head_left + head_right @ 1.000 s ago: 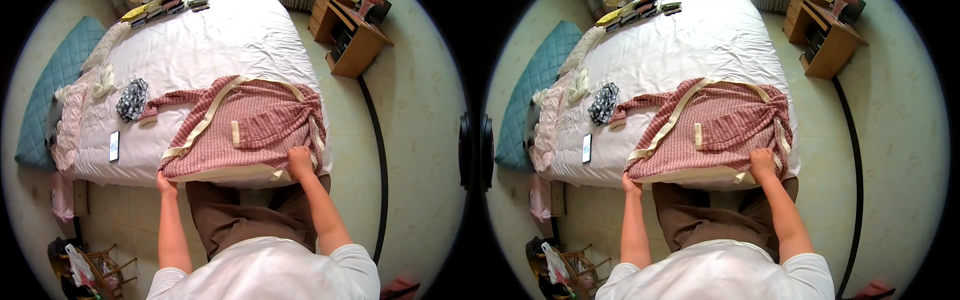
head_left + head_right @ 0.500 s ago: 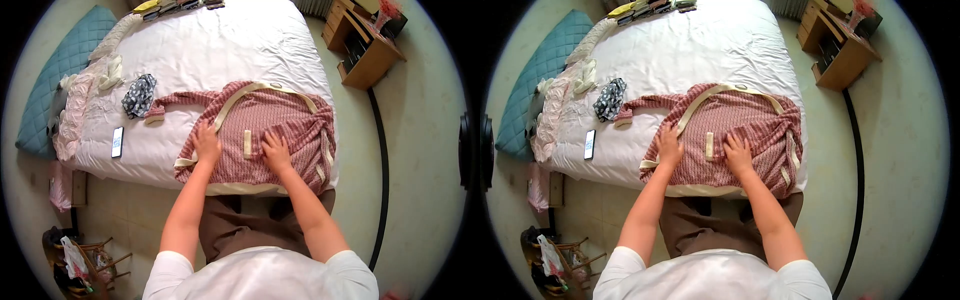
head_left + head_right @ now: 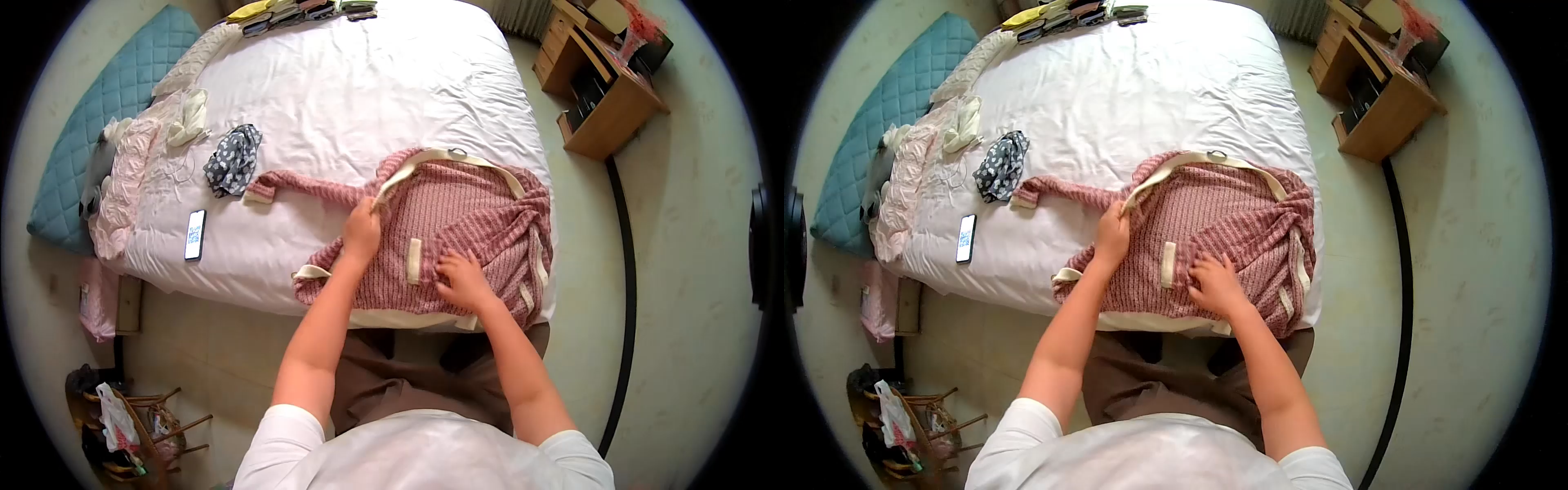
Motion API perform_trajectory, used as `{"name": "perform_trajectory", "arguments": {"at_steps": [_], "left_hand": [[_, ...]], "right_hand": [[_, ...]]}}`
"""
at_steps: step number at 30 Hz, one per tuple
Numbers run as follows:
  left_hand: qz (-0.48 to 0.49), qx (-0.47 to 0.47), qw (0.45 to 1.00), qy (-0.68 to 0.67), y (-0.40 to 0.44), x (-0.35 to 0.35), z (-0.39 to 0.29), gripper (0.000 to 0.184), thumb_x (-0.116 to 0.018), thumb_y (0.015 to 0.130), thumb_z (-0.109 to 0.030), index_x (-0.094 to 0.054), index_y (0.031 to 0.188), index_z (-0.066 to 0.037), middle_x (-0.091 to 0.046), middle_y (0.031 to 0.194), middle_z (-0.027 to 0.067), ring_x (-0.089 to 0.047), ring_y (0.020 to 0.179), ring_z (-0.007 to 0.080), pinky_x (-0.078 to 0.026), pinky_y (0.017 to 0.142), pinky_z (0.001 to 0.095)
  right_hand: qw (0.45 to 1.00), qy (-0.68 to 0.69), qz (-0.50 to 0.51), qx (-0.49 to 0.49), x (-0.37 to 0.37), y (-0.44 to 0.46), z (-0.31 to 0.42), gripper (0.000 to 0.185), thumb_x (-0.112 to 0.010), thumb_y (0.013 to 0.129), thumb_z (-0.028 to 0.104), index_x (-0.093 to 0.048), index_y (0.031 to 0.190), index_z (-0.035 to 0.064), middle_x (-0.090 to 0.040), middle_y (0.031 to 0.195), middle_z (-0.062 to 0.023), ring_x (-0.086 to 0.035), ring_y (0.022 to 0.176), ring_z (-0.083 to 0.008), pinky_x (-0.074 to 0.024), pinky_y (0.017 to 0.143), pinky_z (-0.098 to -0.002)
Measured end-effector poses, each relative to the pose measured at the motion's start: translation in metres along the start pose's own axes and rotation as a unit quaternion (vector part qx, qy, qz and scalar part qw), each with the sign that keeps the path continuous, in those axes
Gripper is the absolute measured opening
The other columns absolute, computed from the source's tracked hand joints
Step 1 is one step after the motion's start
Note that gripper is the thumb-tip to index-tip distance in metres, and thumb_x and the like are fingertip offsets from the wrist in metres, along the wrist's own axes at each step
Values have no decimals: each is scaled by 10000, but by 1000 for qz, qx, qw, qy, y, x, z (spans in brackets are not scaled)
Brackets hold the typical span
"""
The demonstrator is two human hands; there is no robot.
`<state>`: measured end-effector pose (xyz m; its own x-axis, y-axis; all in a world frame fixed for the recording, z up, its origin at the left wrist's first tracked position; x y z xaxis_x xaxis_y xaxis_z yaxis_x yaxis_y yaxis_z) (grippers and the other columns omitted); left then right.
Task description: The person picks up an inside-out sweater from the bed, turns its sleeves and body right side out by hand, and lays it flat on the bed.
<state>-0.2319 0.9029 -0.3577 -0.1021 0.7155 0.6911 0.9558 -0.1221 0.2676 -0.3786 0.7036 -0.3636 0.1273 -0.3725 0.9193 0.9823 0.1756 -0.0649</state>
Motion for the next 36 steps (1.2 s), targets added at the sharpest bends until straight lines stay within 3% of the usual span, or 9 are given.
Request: {"name": "perform_trajectory", "arguments": {"at_steps": [7,10,13,17,23,26,29,33,36], "left_hand": [[127,14,917,-378,-89,23,-47,152,-478,952,-134,-545,910,-4,-438,671,10,-397,650,55,-340,552,250],[130,55,861,-489,-98,39,-64,204,-472,966,-181,-578,884,-27,-483,705,-41,-396,645,17,-345,551,226],[169,103,915,-352,-90,64,-54,246,-540,936,-278,-570,936,-34,-520,744,-20,-424,652,27,-358,558,225],[92,-11,995,26,-93,77,-87,368,-729,757,-337,-599,986,-81,-641,893,54,-616,767,221,-474,694,348],[145,-35,989,-16,-86,37,-76,283,-622,818,-276,-616,1020,-77,-649,990,94,-621,855,266,-481,719,392],[226,240,755,-567,-88,44,-88,225,-497,892,-123,-599,1029,22,-644,1003,102,-630,861,194,-508,739,348],[254,307,638,-659,-88,40,-69,243,-452,910,-133,-593,1036,20,-648,993,117,-638,879,220,-525,777,350],[272,361,580,-677,-95,38,-65,274,-425,932,-175,-574,1050,22,-647,995,143,-644,884,247,-536,809,389],[290,365,550,-693,-100,46,-76,285,-427,936,-194,-566,1055,23,-649,975,153,-645,858,253,-540,799,397]], "right_hand": [[951,83,-296,-27,17,42,16,333,-622,746,7,-627,1073,68,-543,1234,-125,-454,1204,-321,-328,1047,-434],[967,30,-224,115,23,57,23,245,-602,771,31,-639,1010,68,-584,1158,-133,-512,1125,-314,-315,1055,-451],[975,196,-87,-50,55,54,32,168,-570,800,63,-643,952,63,-632,1034,-150,-569,1026,-319,-358,1011,-442],[956,257,-140,10,83,38,34,226,-595,753,113,-647,953,21,-658,881,-177,-629,846,-333,-484,760,-395],[974,217,-65,4,120,28,47,267,-660,703,124,-661,954,32,-668,846,-168,-644,821,-313,-492,747,-384],[969,209,-126,-44,125,21,40,304,-708,706,62,-636,998,11,-650,878,-132,-627,815,-238,-486,713,-330],[965,144,-220,7,104,18,21,354,-721,729,99,-610,1052,9,-612,1001,-129,-606,894,-237,-481,751,-316],[949,197,-197,-145,87,-24,38,371,-720,752,192,-604,1049,3,-616,1019,-135,-601,952,-244,-478,795,-290],[952,278,-121,50,54,-38,40,350,-703,765,189,-608,1041,-3,-616,1030,-126,-600,932,-232,-481,779,-301]]}}
Point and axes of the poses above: each hand's wrist, its own y-axis towards the middle knuckle, its own x-axis out of the back of the hand, z = x × y, the point moved 1 cm from there along y, towards the middle knuckle
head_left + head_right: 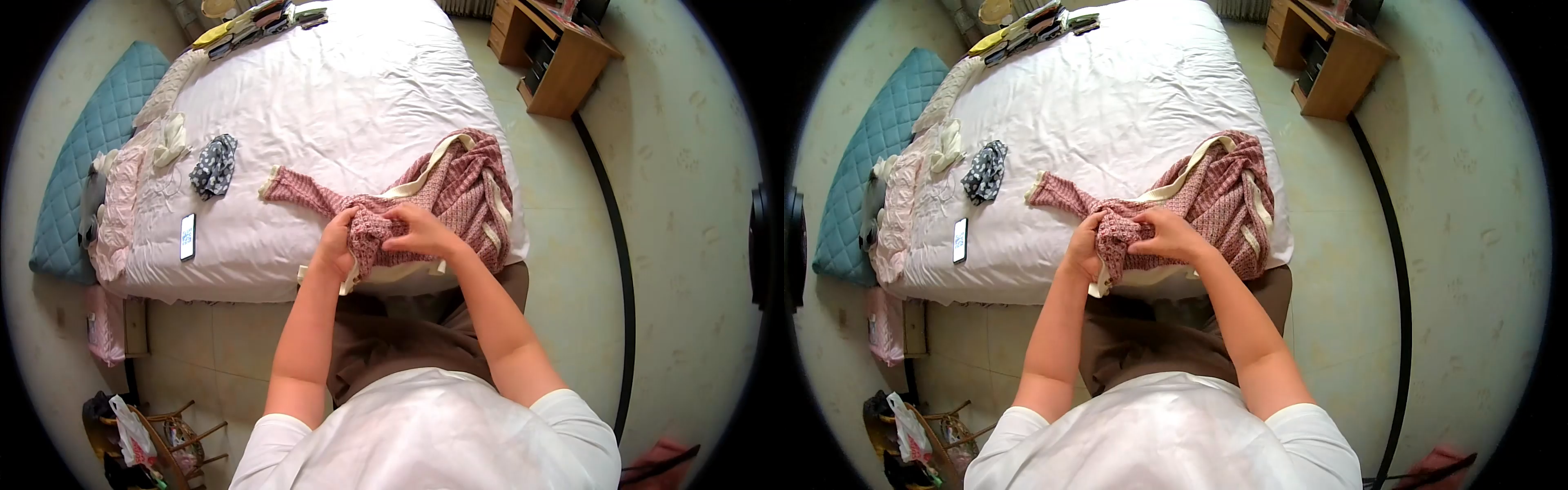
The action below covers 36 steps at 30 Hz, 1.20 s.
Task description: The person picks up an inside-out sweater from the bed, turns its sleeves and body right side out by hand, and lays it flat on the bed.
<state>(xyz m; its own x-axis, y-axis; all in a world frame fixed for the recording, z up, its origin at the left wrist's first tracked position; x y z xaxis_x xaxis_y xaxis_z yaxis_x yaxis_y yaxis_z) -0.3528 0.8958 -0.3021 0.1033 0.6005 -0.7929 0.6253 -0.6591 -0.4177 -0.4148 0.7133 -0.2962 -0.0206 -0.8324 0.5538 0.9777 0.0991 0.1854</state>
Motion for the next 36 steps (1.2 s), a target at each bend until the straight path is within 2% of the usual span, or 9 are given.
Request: {"name": "perform_trajectory", "arguments": {"at_steps": [3,7,13,14,16,20,27,31,36], "left_hand": [[2,-5,1000,4,-2,-1,-3,272,-448,936,-198,-573,1035,22,-652,955,144,-646,830,239,-547,753,385],[-55,-62,969,232,-29,-24,-8,275,-631,855,-174,-604,1052,16,-666,946,95,-647,818,188,-523,730,308],[-118,-167,704,680,-14,-8,-6,250,-640,827,-131,-635,1032,13,-659,930,50,-611,809,130,-479,706,283],[-118,-168,704,680,-14,-6,-5,250,-640,827,-131,-635,1032,13,-659,930,50,-611,809,130,-479,706,283],[-73,-141,892,423,-16,-8,-1,224,-599,846,-107,-629,1026,23,-667,939,84,-641,833,175,-497,706,299],[-38,-81,984,155,-16,-15,5,205,-483,897,-66,-605,1033,28,-663,929,115,-656,831,204,-552,731,349],[-1,-69,989,129,-6,-9,7,221,-454,912,-83,-604,1025,33,-661,923,127,-664,784,206,-566,683,328],[3,-68,988,136,-7,-16,8,211,-519,887,-87,-600,1032,44,-659,933,122,-659,786,202,-561,688,328],[-43,-146,899,411,-28,-39,5,349,-682,796,-93,-582,1110,21,-652,992,91,-635,828,154,-526,740,295]], "right_hand": [[995,-59,21,74,-8,-1,-6,285,-646,807,194,-628,1014,-1,-633,995,-151,-609,918,-256,-481,785,-342],[992,39,-54,-107,16,13,-2,242,-548,858,160,-608,1003,-23,-640,902,-189,-616,855,-302,-472,771,-367],[997,6,-41,-66,33,24,19,256,-567,881,223,-605,954,-19,-629,883,-189,-607,834,-316,-464,732,-381],[997,6,-41,-65,34,25,20,256,-567,881,223,-605,954,-19,-629,883,-189,-607,834,-316,-464,732,-381],[994,17,-70,-82,35,25,15,237,-592,874,227,-618,913,-6,-611,819,-148,-600,761,-235,-459,689,-342],[989,-50,-141,0,22,18,2,220,-638,841,221,-629,885,6,-611,807,-132,-600,755,-229,-463,685,-346],[994,48,-91,-46,15,-12,23,245,-738,732,214,-645,856,25,-599,860,-109,-592,830,-273,-470,753,-354],[981,-100,-121,115,7,-7,8,177,-660,743,134,-634,876,19,-593,818,-137,-585,806,-323,-466,746,-386],[983,42,-157,-80,36,12,1,182,-514,868,140,-593,932,-12,-601,830,-112,-565,765,-228,-452,724,-333]]}}
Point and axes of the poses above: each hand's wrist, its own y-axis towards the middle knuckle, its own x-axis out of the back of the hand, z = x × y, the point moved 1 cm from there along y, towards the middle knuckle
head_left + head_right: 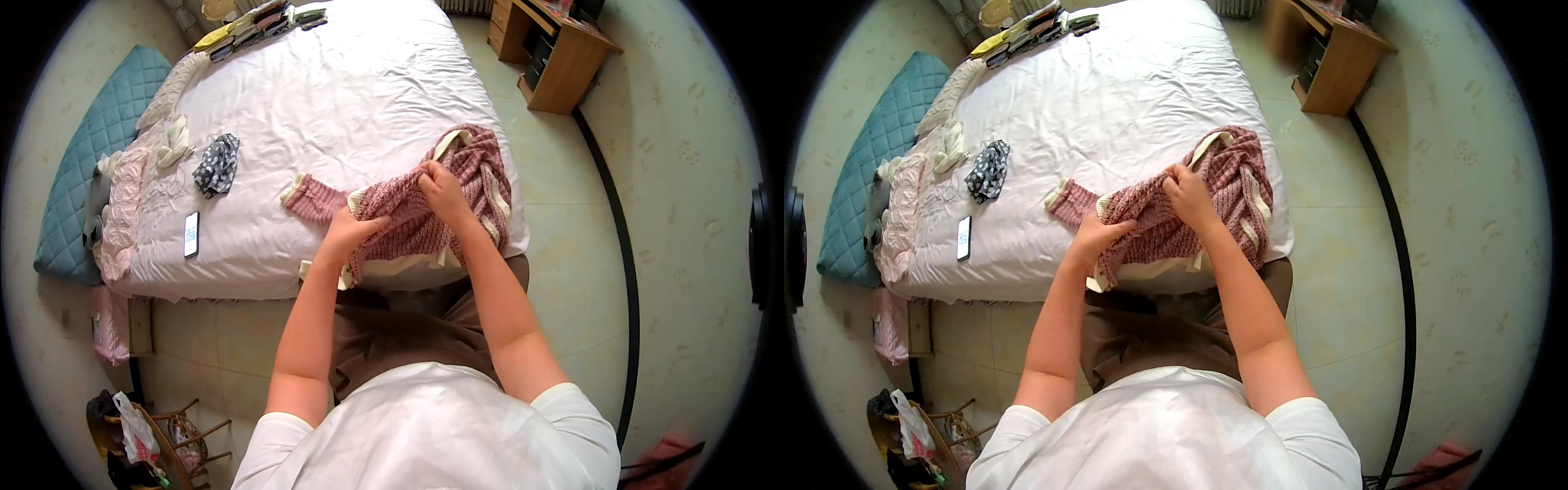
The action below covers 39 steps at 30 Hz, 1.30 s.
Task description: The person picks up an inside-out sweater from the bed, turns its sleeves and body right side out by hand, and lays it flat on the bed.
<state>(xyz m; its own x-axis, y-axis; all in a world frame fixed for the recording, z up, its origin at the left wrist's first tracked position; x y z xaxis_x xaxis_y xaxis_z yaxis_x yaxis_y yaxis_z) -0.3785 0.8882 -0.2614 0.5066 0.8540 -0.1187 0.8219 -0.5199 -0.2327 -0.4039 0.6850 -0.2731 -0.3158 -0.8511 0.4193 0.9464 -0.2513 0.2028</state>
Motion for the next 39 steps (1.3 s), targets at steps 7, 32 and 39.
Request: {"name": "perform_trajectory", "arguments": {"at_steps": [7,32,39], "left_hand": [[-78,-10,980,182,25,15,26,332,-686,792,-87,-599,1098,10,-656,988,53,-603,879,136,-492,758,295],[-56,2,988,-142,15,-8,14,277,-635,817,-89,-607,1071,18,-657,970,81,-633,851,178,-512,730,293],[-94,-86,950,286,18,-11,10,335,-718,767,-116,-625,1069,-2,-680,957,50,-623,852,151,-484,773,288]], "right_hand": [[987,127,59,-74,18,13,6,228,-582,878,192,-587,913,-33,-575,739,-48,-536,715,-134,-440,677,-284],[982,128,-7,-136,6,-9,-22,200,-484,838,119,-622,914,-5,-600,763,-95,-600,702,-240,-483,685,-378],[844,454,-33,-285,5,-11,4,195,-440,893,132,-557,943,-15,-601,806,-81,-598,703,-175,-491,651,-320]]}}
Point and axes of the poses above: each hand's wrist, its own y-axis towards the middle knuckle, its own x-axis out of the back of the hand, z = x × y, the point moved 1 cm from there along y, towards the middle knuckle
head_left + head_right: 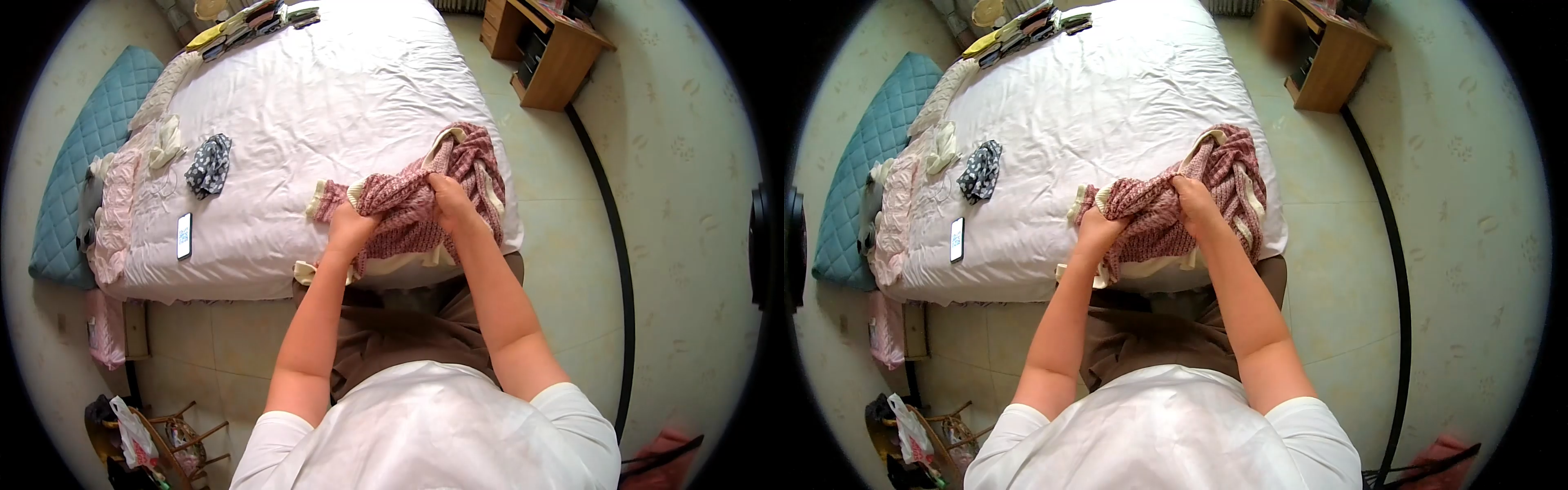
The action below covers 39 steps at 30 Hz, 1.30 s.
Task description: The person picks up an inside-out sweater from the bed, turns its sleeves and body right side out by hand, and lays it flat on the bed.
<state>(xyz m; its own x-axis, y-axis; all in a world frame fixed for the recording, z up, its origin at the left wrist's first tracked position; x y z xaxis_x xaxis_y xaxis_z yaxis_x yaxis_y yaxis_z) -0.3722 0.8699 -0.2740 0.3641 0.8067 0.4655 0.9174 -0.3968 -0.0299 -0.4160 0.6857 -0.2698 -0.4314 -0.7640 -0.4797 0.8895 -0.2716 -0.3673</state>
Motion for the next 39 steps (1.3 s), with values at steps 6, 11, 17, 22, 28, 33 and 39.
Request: {"name": "perform_trajectory", "arguments": {"at_steps": [6,11,17,22,28,33,39], "left_hand": [[17,135,891,-433,6,-9,30,305,-597,841,-143,-594,1099,20,-660,1014,133,-638,889,260,-507,788,370],[89,241,743,-618,4,-8,21,300,-436,909,-169,-547,1108,26,-642,1017,163,-640,910,273,-534,832,423],[104,191,768,-602,8,-12,29,255,-484,877,-110,-578,1054,48,-651,974,148,-653,853,239,-551,767,370],[55,169,849,-498,7,-1,25,247,-526,844,-58,-589,1053,59,-654,965,127,-651,838,215,-542,742,335],[98,151,838,-514,7,8,21,288,-508,846,-81,-564,1110,21,-643,997,133,-641,887,237,-541,783,362],[88,143,866,-471,7,8,25,285,-536,828,-53,-572,1101,19,-645,985,118,-642,873,224,-545,763,339],[115,148,844,-502,1,11,14,277,-533,832,-58,-578,1095,18,-647,986,114,-646,859,210,-545,757,335]], "right_hand": [[998,-39,37,-25,20,16,-18,224,-544,896,181,-558,983,-25,-620,845,-81,-615,746,-182,-501,661,-325],[881,-371,-72,284,33,26,-36,206,-708,791,129,-606,925,12,-599,805,-32,-575,734,-159,-480,630,-286],[674,-568,-26,471,-8,-29,-1,143,-725,708,174,-672,795,73,-567,802,-71,-559,812,-247,-435,751,-370],[853,-447,20,270,1,-9,-6,165,-676,779,201,-674,821,41,-604,813,-91,-593,743,-239,-463,697,-336],[706,-595,44,382,-18,-31,-1,200,-679,750,235,-688,826,51,-608,814,-87,-597,816,-272,-470,745,-389],[701,-610,5,369,-15,-21,-6,183,-666,763,238,-697,800,61,-601,849,-93,-581,871,-260,-438,792,-398],[662,-668,47,337,-22,-34,-4,225,-674,733,263,-705,836,65,-603,842,-104,-590,853,-271,-450,769,-394]]}}
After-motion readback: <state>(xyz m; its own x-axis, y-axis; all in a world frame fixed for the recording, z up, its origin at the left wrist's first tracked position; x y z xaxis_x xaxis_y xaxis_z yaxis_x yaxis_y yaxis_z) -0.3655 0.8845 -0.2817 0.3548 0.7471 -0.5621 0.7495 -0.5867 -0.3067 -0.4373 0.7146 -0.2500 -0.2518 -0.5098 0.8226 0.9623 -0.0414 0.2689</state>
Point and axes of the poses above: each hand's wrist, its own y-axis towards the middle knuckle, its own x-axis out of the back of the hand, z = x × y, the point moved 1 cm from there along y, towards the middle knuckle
